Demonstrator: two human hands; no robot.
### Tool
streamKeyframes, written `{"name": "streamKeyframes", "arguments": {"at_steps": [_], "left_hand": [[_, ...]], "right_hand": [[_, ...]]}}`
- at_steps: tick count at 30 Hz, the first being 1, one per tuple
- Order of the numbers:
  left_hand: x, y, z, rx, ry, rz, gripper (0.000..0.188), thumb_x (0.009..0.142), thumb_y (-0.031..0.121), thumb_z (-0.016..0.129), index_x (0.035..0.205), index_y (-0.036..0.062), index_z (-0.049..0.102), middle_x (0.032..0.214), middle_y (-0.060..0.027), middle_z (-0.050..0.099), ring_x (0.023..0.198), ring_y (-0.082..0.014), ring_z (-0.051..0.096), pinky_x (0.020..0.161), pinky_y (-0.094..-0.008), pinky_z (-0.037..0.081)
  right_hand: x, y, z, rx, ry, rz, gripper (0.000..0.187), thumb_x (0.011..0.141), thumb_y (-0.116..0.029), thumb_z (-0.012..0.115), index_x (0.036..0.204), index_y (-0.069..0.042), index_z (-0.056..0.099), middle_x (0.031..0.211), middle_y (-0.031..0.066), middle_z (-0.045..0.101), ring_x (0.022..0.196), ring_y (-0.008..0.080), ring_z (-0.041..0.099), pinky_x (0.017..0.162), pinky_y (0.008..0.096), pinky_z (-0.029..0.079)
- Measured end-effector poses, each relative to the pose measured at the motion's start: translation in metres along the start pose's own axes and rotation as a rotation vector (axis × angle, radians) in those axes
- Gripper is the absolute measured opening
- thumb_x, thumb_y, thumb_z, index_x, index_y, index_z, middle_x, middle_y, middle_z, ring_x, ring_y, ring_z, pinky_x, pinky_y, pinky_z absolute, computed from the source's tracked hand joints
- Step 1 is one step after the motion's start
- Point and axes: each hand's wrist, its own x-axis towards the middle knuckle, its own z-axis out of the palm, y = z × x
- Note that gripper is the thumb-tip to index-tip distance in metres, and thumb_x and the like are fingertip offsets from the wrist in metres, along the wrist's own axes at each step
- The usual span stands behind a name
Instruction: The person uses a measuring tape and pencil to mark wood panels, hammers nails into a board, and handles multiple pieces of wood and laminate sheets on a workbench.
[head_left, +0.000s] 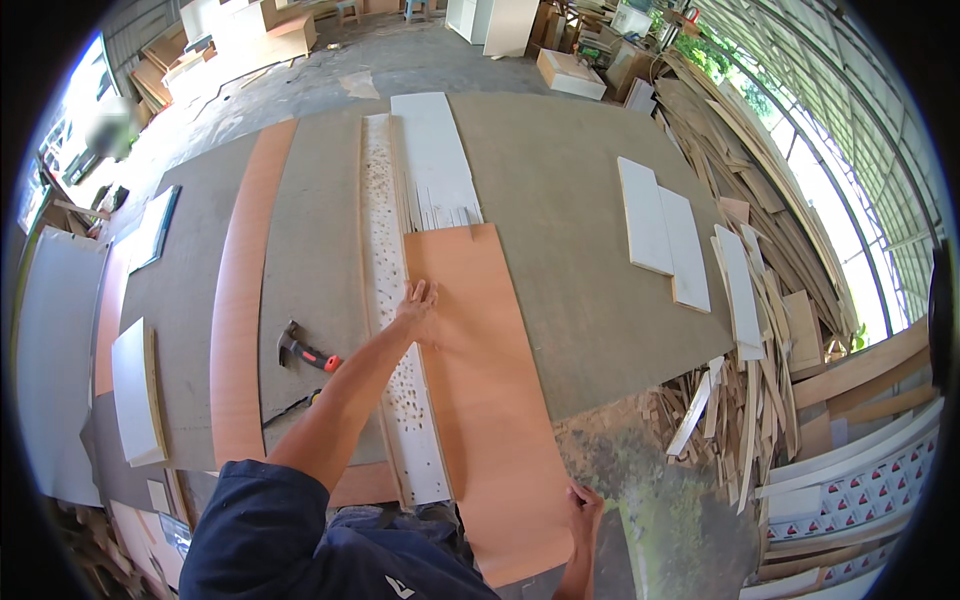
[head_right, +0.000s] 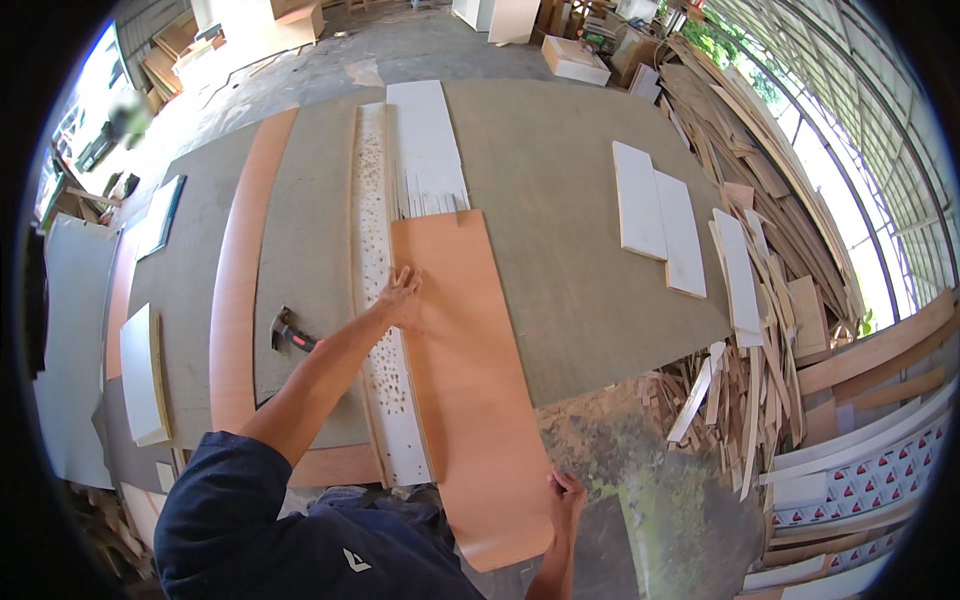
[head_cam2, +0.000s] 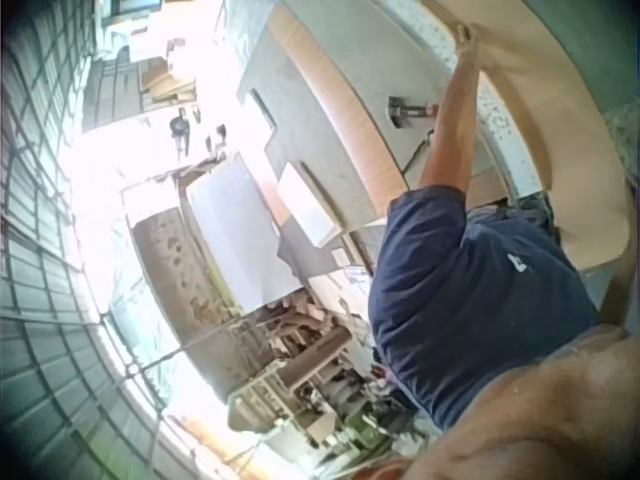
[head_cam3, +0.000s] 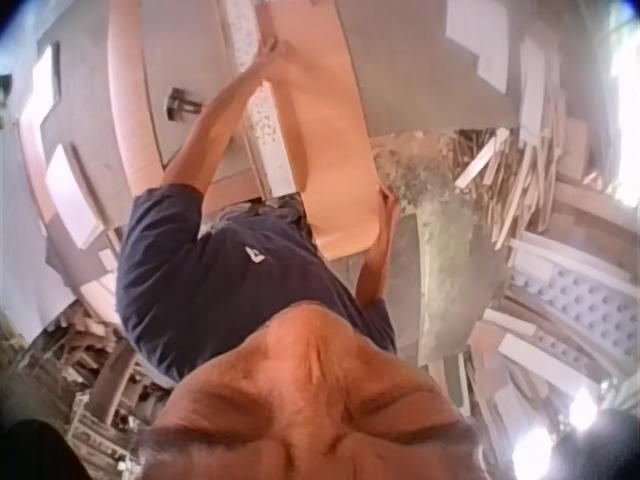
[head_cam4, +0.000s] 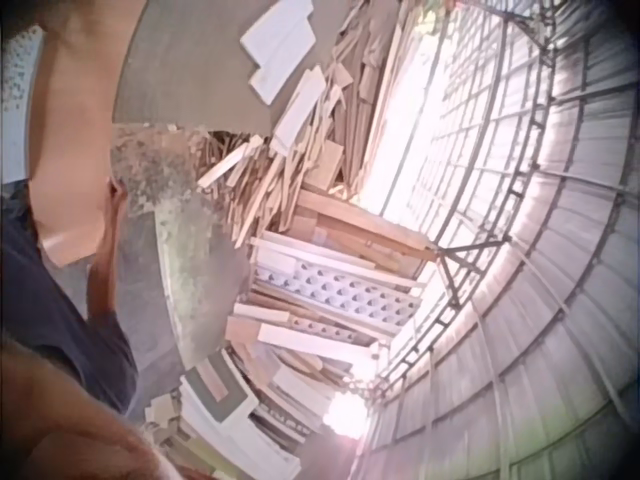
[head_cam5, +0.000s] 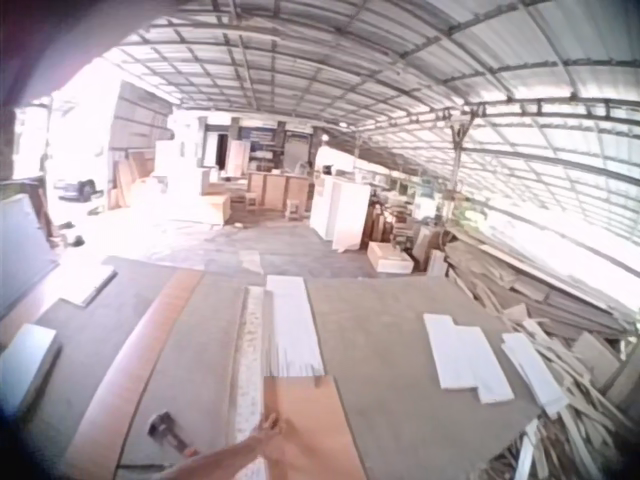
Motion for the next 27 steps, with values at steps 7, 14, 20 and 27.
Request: {"name": "streamKeyframes", "arguments": {"at_steps": [7, 14, 20, 27], "left_hand": [[-0.012, 0.014, 0.009, 0.005, 0.028, 0.091, 0.117, 0.066, 0.066, 0.066, 0.148, -0.0056, 0.024, 0.158, -0.0255, 0.007, 0.147, -0.0414, 0.005, 0.115, -0.0615, 0.003], [-0.025, 0.038, 0.022, 0.045, 0.11, 0.134, 0.123, 0.065, 0.073, 0.063, 0.148, -0.0077, 0.021, 0.157, -0.0283, 0.01, 0.145, -0.045, 0.008, 0.115, -0.0616, 0.004], [-0.049, 0.043, 0.042, 0.054, 0.069, 0.12, 0.131, 0.062, 0.08, 0.06, 0.149, -0.0075, 0.017, 0.156, -0.0278, 0.012, 0.145, -0.0451, 0.009, 0.116, -0.0602, 0.005], [-0.051, 0.066, 0.006, 0.039, 0.026, 0.093, 0.132, 0.063, 0.082, 0.058, 0.15, -0.0067, 0.014, 0.157, -0.0276, 0.01, 0.145, -0.0442, 0.01, 0.115, -0.0568, 0.008]], "right_hand": [[0.063, -0.016, 0.039, -0.18, -0.019, -0.127, 0.017, 0.086, -0.008, 0.067, 0.1, 0.001, 0.071, 0.063, 0.0037, 0.046, 0.057, 0.0087, 0.044, 0.054, 0.028, 0.036], [0.172, 0.015, 0.112, -0.302, 0.096, -0.348, 0.012, 0.085, -0.013, 0.067, 0.091, -0.004, 0.074, 0.069, 0.0124, 0.063, 0.062, 0.0219, 0.06, 0.062, 0.0311, 0.047], [0.196, -0.094, 0.17, -0.586, -0.038, -0.156, 0.023, 0.086, -0.028, 0.067, 0.102, -0.013, 0.075, 0.086, 0.0169, 0.07, 0.07, 0.0292, 0.065, 0.071, 0.035, 0.051], [0.202, -0.074, 0.133, -0.356, -0.08, -0.219, 0.031, 0.087, -0.029, 0.067, 0.115, -0.018, 0.07, 0.083, 0.0171, 0.068, 0.073, 0.0292, 0.066, 0.069, 0.0389, 0.051]]}}
